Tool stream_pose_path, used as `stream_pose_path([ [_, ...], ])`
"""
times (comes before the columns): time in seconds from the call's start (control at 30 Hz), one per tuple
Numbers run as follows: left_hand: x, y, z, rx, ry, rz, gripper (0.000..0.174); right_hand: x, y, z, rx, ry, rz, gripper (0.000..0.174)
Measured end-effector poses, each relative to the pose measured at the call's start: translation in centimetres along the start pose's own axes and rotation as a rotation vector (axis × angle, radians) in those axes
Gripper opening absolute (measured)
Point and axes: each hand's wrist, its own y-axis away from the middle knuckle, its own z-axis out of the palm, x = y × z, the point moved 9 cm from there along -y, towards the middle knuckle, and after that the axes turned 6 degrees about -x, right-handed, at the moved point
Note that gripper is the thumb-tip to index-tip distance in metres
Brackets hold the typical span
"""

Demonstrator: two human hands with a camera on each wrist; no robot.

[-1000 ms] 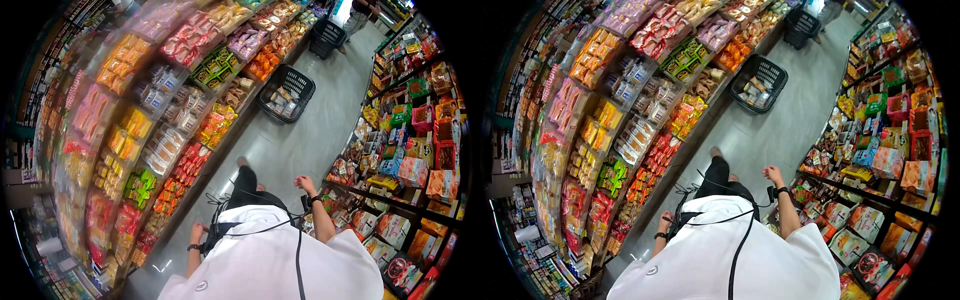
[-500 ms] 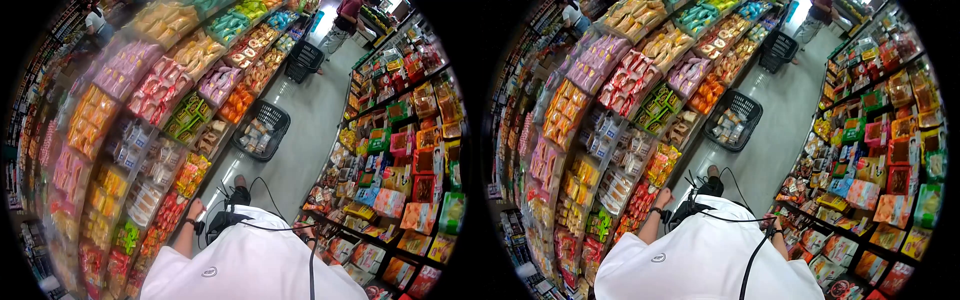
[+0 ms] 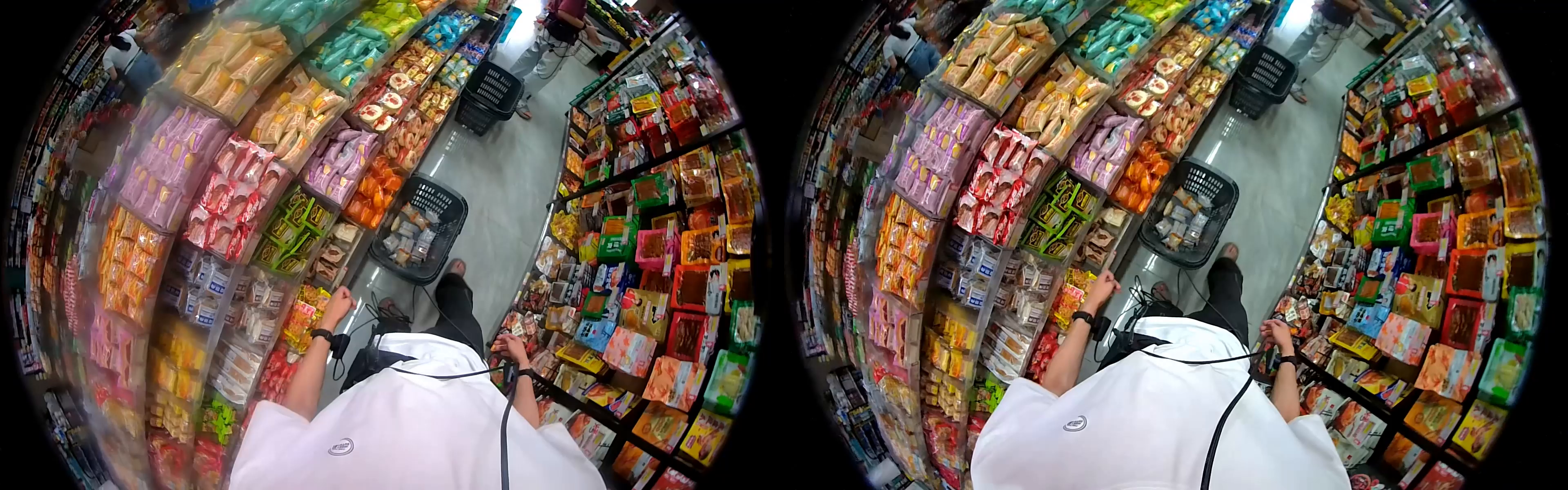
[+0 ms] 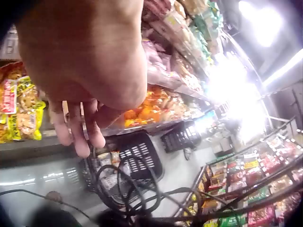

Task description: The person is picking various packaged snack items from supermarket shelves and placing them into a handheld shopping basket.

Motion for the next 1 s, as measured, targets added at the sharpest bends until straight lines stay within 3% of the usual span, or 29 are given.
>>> stream_pose_path([
  [0.07, -6.9, 1.0, -1.7, 0.096, -0.075, -0.106, 0.003, -0.1, -2.5, -0.1, -0.085, -0.061, 0.116, 0.028],
  [0.1, -11.4, 1.4, -2.6, 0.141, -0.197, -0.068, 0.006, -0.4, -3.7, -0.3, -0.129, -0.087, 0.177, 0.029],
  [0.13, -10.8, 4.9, -2.5, 0.173, 0.008, -0.277, 0.016, -1.2, -5.6, -0.7, -0.171, -0.051, 0.193, 0.03],
  [0.17, -10.6, 7.6, -2.3, 0.186, 0.016, -0.36, 0.021, -2.2, -7.7, -1.1, -0.214, -0.014, 0.207, 0.032],
  [0.2, -14.8, 8.6, -2.2, 0.198, 0.042, -0.339, 0.023, -3.4, -9.8, -1.5, -0.258, 0.025, 0.222, 0.034],
  [0.23, -13.8, 11.9, -1.7, 0.34, 0.17, -0.387, 0.024, -4.7, -12.1, -2.1, -0.303, 0.063, 0.237, 0.035],
  [0.33, -17.6, 16.8, 1.7, 0.431, 0.331, -0.566, 0.024, -14.5, -17.8, -3.1, -0.287, 0.214, 0.168, 0.037],
  [0.43, -17.6, 20.7, 6.6, 0.528, 0.456, -0.664, 0.022, -20.9, -26.4, -4.9, -0.334, 0.336, 0.147, 0.037],
  [0.53, -8.2, 21.2, 10.7, 0.572, 0.363, -0.716, 0.02, -31.3, -31.8, -4.1, -0.418, 0.511, -0.037, 0.036],
  [0.57, -6.7, 20.0, 11.2, 0.55, 0.343, -0.7, 0.019, -33.8, -33.4, -3.8, -0.466, 0.544, -0.11, 0.035],
  [0.63, -6.5, 18.3, 12.5, 0.501, 0.317, -0.676, 0.018, -37.3, -35.1, -3.1, -0.491, 0.503, -0.058, 0.035],
  [0.7, -2.7, 14.1, 12.6, 0.431, 0.292, -0.631, 0.009, -39.6, -34.1, -2.2, -0.494, 0.509, 0.053, 0.035],
  [0.73, -1.2, 11.1, 12.5, 0.381, 0.266, -0.623, 0.006, -40.2, -33.8, -2.0, -0.491, 0.516, 0.105, 0.036],
  [0.8, -0.7, 4.3, 11.5, 0.179, -0.074, -0.547, 0.004, -38.4, -33.1, -2.3, -0.507, 0.597, 0.231, 0.04],
  [0.83, 2.6, 0.4, 11.5, 0.164, -0.09, -0.486, 0.004, -36.9, -33.5, -2.1, -0.518, 0.632, 0.287, 0.042],
  [0.87, 7.5, -4.5, 11.6, 0.151, -0.109, -0.415, 0.006, -34.7, -34.1, -2.4, -0.516, 0.669, 0.396, 0.055],
  [0.97, 11.8, -17.1, 12.3, 0.051, -0.24, -0.368, 0.01, -32.8, -33.3, -2.5, -0.433, 0.916, 0.512, 0.108],
  [1.0, 13.7, -20.9, 12.9, 0.017, -0.318, -0.362, 0.012, -30.2, -33.5, -2.4, -0.471, 0.932, 0.536, 0.117],
])
